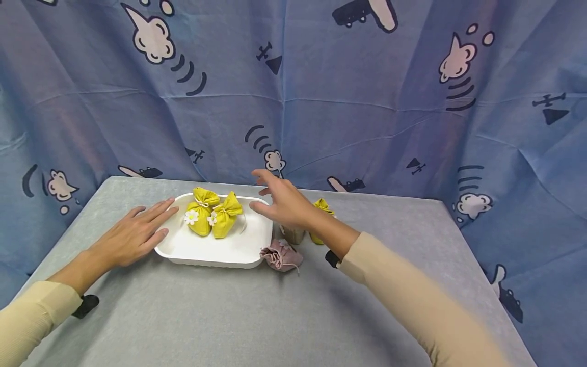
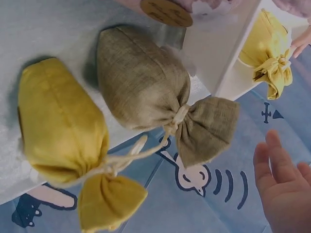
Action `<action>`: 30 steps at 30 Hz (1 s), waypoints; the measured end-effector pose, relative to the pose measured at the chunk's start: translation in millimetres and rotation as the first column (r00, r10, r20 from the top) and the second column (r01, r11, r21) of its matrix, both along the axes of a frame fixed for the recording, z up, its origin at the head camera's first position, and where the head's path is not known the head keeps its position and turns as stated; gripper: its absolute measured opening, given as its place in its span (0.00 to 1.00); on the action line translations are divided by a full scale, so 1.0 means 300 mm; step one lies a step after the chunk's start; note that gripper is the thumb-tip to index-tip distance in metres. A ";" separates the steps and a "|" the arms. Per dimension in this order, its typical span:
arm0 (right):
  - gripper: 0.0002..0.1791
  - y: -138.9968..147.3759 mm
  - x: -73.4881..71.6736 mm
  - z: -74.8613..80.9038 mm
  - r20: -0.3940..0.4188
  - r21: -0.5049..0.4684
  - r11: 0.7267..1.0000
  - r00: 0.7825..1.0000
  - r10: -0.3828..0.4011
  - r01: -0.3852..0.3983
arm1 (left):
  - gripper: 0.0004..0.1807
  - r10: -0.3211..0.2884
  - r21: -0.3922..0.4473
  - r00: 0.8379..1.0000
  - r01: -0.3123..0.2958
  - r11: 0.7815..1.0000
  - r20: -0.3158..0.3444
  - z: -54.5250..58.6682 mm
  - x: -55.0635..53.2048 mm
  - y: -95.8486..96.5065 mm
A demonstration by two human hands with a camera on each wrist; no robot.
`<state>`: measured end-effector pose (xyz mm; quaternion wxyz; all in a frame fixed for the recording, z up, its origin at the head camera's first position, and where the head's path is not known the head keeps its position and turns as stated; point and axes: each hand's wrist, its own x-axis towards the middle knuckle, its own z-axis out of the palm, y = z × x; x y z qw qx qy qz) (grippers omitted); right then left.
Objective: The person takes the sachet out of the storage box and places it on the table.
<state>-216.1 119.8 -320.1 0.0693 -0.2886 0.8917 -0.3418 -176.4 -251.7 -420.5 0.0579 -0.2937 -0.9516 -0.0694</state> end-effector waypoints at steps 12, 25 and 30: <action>0.37 -0.053 -0.031 -0.051 0.126 0.013 1.000 0.992 0.013 -0.015 | 0.31 0.002 -0.006 1.000 -0.002 1.000 0.015 -0.006 -0.008 -0.001; 0.45 -0.116 -0.064 -0.084 0.241 0.085 0.995 0.970 0.036 -0.058 | 0.31 0.010 -0.008 1.000 -0.010 1.000 0.003 -0.002 -0.006 -0.002; 0.45 -0.139 -0.080 -0.092 0.268 0.091 0.994 0.962 0.041 -0.068 | 0.32 0.005 -0.009 1.000 -0.005 1.000 0.001 -0.006 -0.004 -0.003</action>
